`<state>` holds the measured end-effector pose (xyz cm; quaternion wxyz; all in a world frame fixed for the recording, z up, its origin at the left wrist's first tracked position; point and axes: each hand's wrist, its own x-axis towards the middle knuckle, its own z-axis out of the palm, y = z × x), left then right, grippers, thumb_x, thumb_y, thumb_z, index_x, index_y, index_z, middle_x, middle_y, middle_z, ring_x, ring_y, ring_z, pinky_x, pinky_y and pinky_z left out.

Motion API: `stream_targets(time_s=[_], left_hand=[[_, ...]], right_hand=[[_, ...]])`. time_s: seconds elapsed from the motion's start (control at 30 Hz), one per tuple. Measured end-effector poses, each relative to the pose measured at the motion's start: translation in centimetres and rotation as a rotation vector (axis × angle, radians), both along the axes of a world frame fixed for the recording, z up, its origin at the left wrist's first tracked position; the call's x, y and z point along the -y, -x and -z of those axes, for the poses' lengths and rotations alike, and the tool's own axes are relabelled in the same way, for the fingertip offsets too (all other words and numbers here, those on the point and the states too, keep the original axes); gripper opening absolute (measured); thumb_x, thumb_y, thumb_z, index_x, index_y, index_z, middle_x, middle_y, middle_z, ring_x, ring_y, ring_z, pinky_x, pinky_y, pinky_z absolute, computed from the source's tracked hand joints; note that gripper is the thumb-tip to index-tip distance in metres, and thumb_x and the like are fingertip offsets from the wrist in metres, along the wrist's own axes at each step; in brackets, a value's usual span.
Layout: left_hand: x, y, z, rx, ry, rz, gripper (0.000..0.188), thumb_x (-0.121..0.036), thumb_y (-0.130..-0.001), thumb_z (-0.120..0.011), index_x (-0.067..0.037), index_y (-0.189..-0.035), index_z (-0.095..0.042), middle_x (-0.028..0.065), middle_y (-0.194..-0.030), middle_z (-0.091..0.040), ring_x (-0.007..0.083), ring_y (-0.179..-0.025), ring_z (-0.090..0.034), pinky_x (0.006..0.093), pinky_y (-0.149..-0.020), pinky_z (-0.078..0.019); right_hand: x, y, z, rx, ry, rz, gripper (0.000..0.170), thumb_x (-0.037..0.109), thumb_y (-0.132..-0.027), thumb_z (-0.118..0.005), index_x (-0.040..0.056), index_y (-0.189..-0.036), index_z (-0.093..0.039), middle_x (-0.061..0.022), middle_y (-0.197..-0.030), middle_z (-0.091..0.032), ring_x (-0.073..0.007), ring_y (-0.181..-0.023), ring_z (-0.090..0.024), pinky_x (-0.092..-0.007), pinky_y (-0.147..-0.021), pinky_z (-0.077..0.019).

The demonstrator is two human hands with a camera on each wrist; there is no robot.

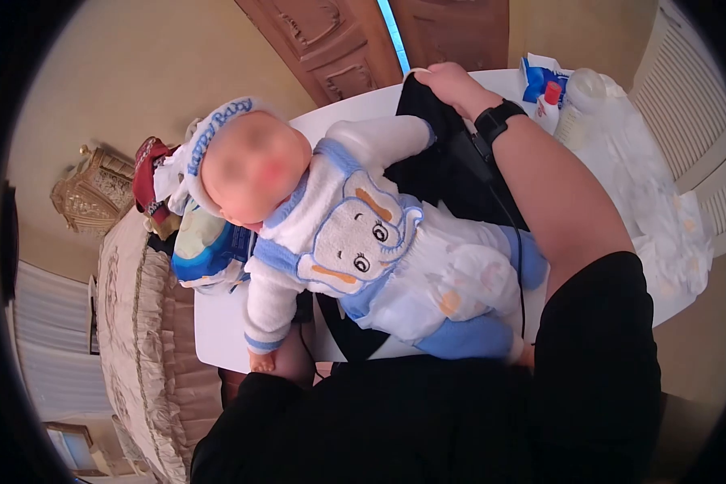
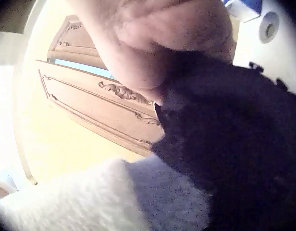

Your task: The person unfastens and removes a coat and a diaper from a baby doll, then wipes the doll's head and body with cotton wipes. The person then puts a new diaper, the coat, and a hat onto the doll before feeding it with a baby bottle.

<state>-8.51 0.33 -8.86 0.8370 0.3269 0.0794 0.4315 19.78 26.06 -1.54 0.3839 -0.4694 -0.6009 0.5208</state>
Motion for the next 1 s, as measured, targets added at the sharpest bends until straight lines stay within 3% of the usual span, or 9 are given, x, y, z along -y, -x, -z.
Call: stream_targets(time_s=[0.03,0.33,0.43,0.53,0.7,0.77,0.8,0.87,1.0], left_hand=[[-1.4,-1.2,0.0,0.002,-0.002,0.0,0.055,-0.035,-0.097,-0.052,-0.002,-0.138,-0.038,0.0174,-0.137,-0.047,0.0302,-0.125,-0.049,0.0451,-0.109,-0.0371],[1.6,-0.6,-0.1,0.029,-0.005,0.026,0.056,-0.036,-0.097,-0.051,-0.001,-0.139,-0.037,0.018,-0.137,-0.047,0.0306,-0.125,-0.049,0.0453,-0.109,-0.0371],[0.1,0.0,-0.9,0.041,-0.002,0.038,0.056,-0.036,-0.097,-0.051,-0.001,-0.139,-0.037,0.0182,-0.137,-0.047,0.0308,-0.125,-0.049,0.0454,-0.109,-0.0371],[0.0,-1.0,-0.8,0.051,-0.002,0.05,0.057,-0.036,-0.097,-0.051,-0.001,-0.139,-0.037,0.0184,-0.137,-0.047,0.031,-0.125,-0.049,0.0455,-0.109,-0.0371],[2.0,-1.5,-0.6,0.062,-0.017,0.022,0.057,-0.037,-0.097,-0.05,-0.001,-0.139,-0.037,0.0187,-0.137,-0.047,0.0312,-0.125,-0.049,0.0457,-0.109,-0.0372],[4.4,-1.4,-0.1,0.071,-0.028,-0.011,0.058,-0.037,-0.097,-0.05,-0.001,-0.139,-0.037,0.0188,-0.137,-0.047,0.0313,-0.125,-0.049,0.0457,-0.109,-0.0372],[7.2,-1.2,0.5,0.074,-0.035,-0.031,0.058,-0.037,-0.097,-0.05,-0.001,-0.139,-0.037,0.0189,-0.137,-0.047,0.0314,-0.125,-0.049,0.0458,-0.109,-0.0372],[3.3,-2.4,-0.5,0.081,-0.053,-0.076,0.058,-0.037,-0.097,-0.05,-0.001,-0.14,-0.036,0.019,-0.137,-0.047,0.0315,-0.125,-0.049,0.0458,-0.108,-0.0372],[4.9,-2.3,-0.5,0.105,-0.081,-0.162,0.058,-0.038,-0.097,-0.05,-0.001,-0.14,-0.036,0.0193,-0.137,-0.047,0.0317,-0.125,-0.049,0.046,-0.108,-0.0372]], right_hand=[[0.1,0.3,-1.1,-0.029,0.015,-0.059,0.028,0.027,-0.092,-0.061,-0.0003,-0.099,-0.067,-0.0029,-0.09,-0.067,-0.0126,-0.081,-0.061,-0.0278,-0.073,-0.0483],[0.9,3.4,-8.3,-0.318,-0.274,-0.11,0.026,0.033,-0.093,-0.061,0.008,-0.094,-0.067,0.0054,-0.083,-0.061,-0.0056,-0.078,-0.053,-0.0232,-0.073,-0.0428],[0.1,3.8,-6.5,-0.058,-0.369,-0.112,0.02,0.029,-0.093,-0.061,0.0101,-0.097,-0.068,0.0052,-0.086,-0.064,-0.0053,-0.08,-0.057,-0.024,-0.075,-0.0458],[0.7,4.5,-5.4,0.935,-0.381,-0.417,0.023,0.03,-0.083,-0.072,0.0083,-0.092,-0.07,-0.0029,-0.082,-0.065,-0.0124,-0.077,-0.057,-0.0301,-0.073,-0.0455],[2.4,5.7,-0.8,0.99,-0.951,-0.459,0.05,0.038,-0.083,-0.066,0.0132,-0.126,-0.061,-0.0133,-0.125,-0.062,-0.0296,-0.116,-0.057,-0.0362,-0.096,-0.0448],[5.4,7.4,-2.9,0.498,0.061,-0.516,0.043,0.026,-0.088,-0.064,0.0119,-0.128,-0.058,-0.0102,-0.122,-0.063,-0.0201,-0.113,-0.058,-0.033,-0.101,-0.0422],[4.8,8.1,-1.6,0.364,0.193,-0.677,0.038,0.021,-0.092,-0.058,0.0069,-0.127,-0.059,-0.0108,-0.124,-0.062,-0.0167,-0.113,-0.058,-0.0328,-0.1,-0.0436],[0.8,8.5,4.7,0.498,-0.061,-0.65,0.035,0.019,-0.093,-0.057,0.0006,-0.123,-0.06,-0.0118,-0.121,-0.063,-0.0165,-0.11,-0.06,-0.0314,-0.095,-0.0466],[2.4,8.2,0.7,0.763,-0.15,-0.657,0.03,0.011,-0.088,-0.062,-0.0007,-0.115,-0.063,-0.0122,-0.117,-0.066,-0.019,-0.103,-0.063,-0.0312,-0.089,-0.0491]])
